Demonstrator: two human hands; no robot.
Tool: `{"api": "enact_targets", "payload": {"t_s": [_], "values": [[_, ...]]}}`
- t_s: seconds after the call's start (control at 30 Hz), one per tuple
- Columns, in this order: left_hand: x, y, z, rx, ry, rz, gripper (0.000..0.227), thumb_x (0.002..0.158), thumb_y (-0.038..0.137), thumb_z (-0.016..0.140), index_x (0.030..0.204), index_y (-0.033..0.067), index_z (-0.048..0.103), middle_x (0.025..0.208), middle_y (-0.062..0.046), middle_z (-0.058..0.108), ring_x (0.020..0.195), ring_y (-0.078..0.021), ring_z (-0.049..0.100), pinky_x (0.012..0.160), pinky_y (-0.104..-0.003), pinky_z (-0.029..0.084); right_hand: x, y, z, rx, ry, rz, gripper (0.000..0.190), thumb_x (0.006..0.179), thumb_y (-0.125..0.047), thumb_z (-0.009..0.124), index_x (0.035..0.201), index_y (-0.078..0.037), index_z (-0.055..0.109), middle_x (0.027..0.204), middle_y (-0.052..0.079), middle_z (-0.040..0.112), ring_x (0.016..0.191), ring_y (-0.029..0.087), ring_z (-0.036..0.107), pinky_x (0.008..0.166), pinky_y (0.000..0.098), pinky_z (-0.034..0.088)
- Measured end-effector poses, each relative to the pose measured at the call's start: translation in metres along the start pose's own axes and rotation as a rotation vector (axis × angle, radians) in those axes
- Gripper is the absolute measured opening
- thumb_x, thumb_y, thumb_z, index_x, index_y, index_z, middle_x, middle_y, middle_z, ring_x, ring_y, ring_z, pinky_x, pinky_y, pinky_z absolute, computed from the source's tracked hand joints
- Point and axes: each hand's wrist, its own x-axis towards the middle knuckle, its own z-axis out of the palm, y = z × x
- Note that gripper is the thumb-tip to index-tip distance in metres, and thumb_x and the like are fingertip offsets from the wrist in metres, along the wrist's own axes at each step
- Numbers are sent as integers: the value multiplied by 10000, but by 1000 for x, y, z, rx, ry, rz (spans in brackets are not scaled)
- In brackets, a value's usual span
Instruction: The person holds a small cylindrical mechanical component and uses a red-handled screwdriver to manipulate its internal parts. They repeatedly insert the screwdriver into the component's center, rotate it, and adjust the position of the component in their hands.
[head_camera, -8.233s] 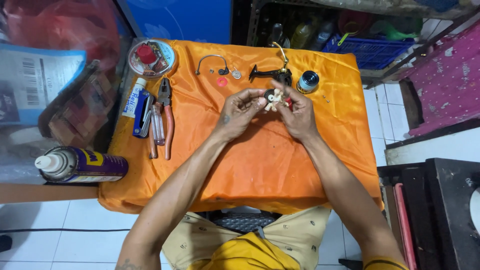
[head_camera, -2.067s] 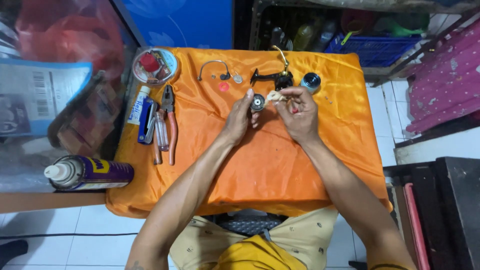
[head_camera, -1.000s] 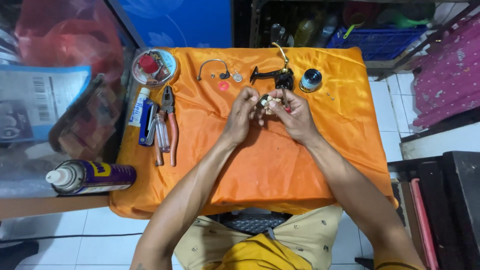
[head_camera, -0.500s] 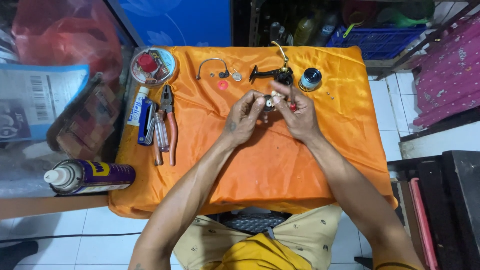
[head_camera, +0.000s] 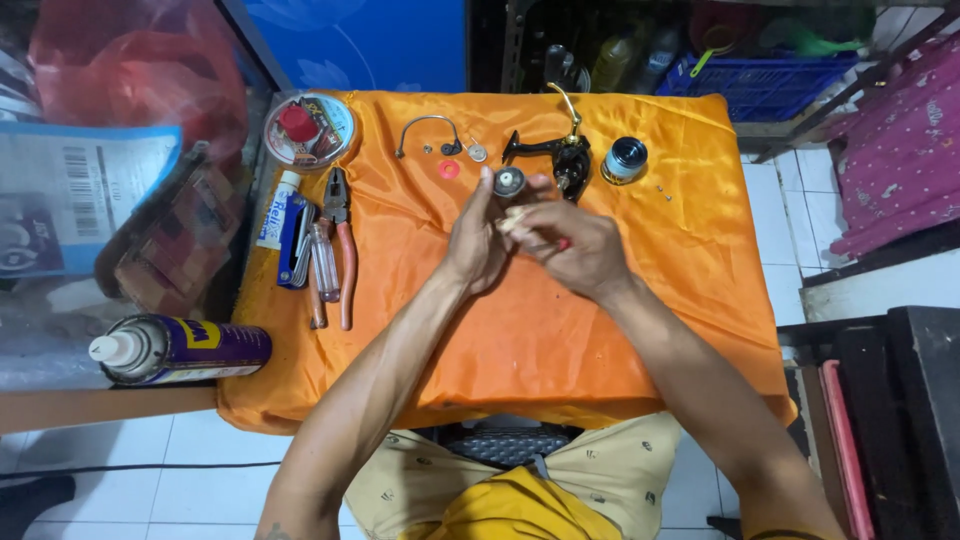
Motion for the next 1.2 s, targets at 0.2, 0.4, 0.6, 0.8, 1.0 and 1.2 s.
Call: {"api": "enact_targets", "payload": {"t_s": [0.2, 0.4, 0.6, 0.8, 1.0, 1.2], "values": [[15, -10, -30, 139, 101, 44, 567, 1094, 474, 386, 1147, -46, 606, 1141, -229, 714, 970, -299, 741, 795, -461, 645, -1, 1, 1, -171, -137, -98, 142, 941, -218, 783, 1076, -245, 821, 1152, -42, 777, 911, 266, 772, 726, 368, 627], [27, -16, -41, 361, 82, 134, 342, 1102, 391, 397, 985, 100, 533, 732, -77, 552, 424, -108, 516, 271, -219, 380, -10, 37, -20, 5, 109, -71, 303, 1062, -188, 547, 1148, -21, 784, 944, 110, 746, 832, 266, 707, 754, 379, 581], [29, -31, -54, 443, -102, 85, 281, 1080, 368, 469, 1009, 113, 565, 614, -37, 412, 371, -91, 355, 311, -194, 336, -21, 66, -28, 13, 138, -20, 396, 1064, -205, 501, 1269, 46, 729, 870, 147, 623, 730, 253, 603, 695, 384, 530], [11, -2, -26, 613, -150, 228, 225, 1063, 241, 514, 1037, 82, 672, 614, -24, 456, 574, -100, 457, 494, -209, 387, 3, 19, -18, -77, 38, -139, 386, 891, -143, 875, 1257, -56, 789, 865, 83, 657, 526, 183, 568, 468, 330, 498], [-3, 14, 4, 497, -145, 175, 366, 1082, 348, 456, 1135, 105, 723, 537, -30, 481, 460, -84, 471, 452, -187, 415, -5, 34, -21, -85, 56, -95, 440, 859, -191, 933, 1226, -7, 776, 855, 83, 646, 483, 166, 554, 420, 312, 462], [3, 2, -6, 391, -174, 150, 310, 1094, 295, 448, 1078, 34, 615, 664, -130, 587, 374, -133, 514, 300, -233, 466, 1, 25, -13, -115, 61, -166, 476, 831, -174, 948, 1254, -29, 784, 853, 106, 645, 523, 239, 583, 448, 370, 489]]}}
